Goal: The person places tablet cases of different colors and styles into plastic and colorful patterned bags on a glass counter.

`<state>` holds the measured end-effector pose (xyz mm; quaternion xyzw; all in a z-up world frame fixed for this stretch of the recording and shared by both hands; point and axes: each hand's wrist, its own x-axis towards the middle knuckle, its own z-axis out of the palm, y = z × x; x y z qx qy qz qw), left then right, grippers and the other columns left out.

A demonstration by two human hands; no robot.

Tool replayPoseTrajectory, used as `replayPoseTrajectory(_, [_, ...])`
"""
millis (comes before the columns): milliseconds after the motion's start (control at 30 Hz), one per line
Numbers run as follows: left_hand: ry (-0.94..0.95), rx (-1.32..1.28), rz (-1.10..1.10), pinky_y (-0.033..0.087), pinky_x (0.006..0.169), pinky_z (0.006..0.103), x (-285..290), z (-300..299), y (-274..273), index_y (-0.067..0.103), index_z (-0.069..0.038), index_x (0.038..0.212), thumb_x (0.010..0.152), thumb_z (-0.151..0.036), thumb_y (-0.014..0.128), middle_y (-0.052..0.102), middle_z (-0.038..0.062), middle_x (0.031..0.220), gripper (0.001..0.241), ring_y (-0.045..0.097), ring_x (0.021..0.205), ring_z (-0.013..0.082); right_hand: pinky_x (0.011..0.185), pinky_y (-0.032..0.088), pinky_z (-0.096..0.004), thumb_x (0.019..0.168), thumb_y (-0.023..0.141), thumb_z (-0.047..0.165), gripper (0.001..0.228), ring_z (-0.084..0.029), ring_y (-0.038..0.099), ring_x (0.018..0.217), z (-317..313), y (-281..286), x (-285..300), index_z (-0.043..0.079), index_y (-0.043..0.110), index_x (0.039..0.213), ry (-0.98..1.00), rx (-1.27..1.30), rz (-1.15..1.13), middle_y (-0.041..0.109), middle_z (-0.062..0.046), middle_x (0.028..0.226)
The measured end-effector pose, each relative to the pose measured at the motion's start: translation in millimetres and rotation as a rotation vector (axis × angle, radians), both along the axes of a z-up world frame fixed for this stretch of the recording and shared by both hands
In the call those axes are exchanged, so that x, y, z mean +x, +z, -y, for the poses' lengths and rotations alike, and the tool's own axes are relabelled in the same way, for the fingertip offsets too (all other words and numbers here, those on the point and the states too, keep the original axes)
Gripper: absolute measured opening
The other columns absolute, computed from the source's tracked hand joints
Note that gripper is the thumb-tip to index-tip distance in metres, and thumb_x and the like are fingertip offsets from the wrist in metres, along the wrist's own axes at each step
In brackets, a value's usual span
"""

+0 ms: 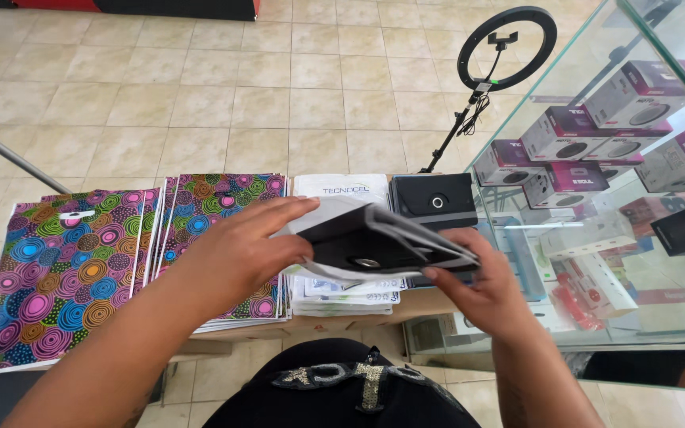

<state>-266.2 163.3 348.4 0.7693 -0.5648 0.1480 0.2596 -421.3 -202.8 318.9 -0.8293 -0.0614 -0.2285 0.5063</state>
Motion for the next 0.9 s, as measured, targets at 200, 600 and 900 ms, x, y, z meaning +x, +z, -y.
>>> replayPoseTrajectory(200, [0.052, -0.110, 0.202, 0.061, 0.113, 0.0491, -5, 10, 20, 0.080, -0.019, 0.117, 0.113, -0.021, 0.070, 0.077, 0.004, 0.138, 0.011, 0.074, 0.134, 0.0311, 0.122, 0.047, -0.066, 0.095, 0.089, 0.024, 0.048, -0.052, 0.058, 0.151, -27, 22, 19, 0.012, 0.072, 0.139, 0.116, -0.282, -0.055, 0.061, -0.019, 0.168])
replayPoseTrajectory(600, [0.011, 0.029, 0.345, 0.060, 0.113, 0.0487, -4, 1, 17, 0.074, -0.009, 0.113, 0.111, -0.007, 0.068, 0.073, 0.011, 0.121, 0.007, 0.072, 0.128, 0.0352, 0.099, 0.066, -0.039, 0.102, 0.078, 0.004, 0.023, -0.025, 0.082, 0.111, -66, -2, 45, 0.018, 0.090, 0.118, 0.061, -0.331, 0.264, 0.083, 0.000, 0.122])
replayPoseTrajectory(900, [0.004, 0.128, 0.398, 0.057, 0.115, 0.0502, -7, -1, 4, 0.072, -0.006, 0.112, 0.106, 0.002, 0.066, 0.070, 0.017, 0.127, 0.012, 0.070, 0.129, 0.0387, 0.097, 0.063, -0.069, 0.114, 0.056, 0.028, 0.036, -0.057, 0.078, 0.112, -100, 28, 88, 0.013, 0.079, 0.136, 0.526, -0.661, -0.570, 0.085, -0.026, 0.120])
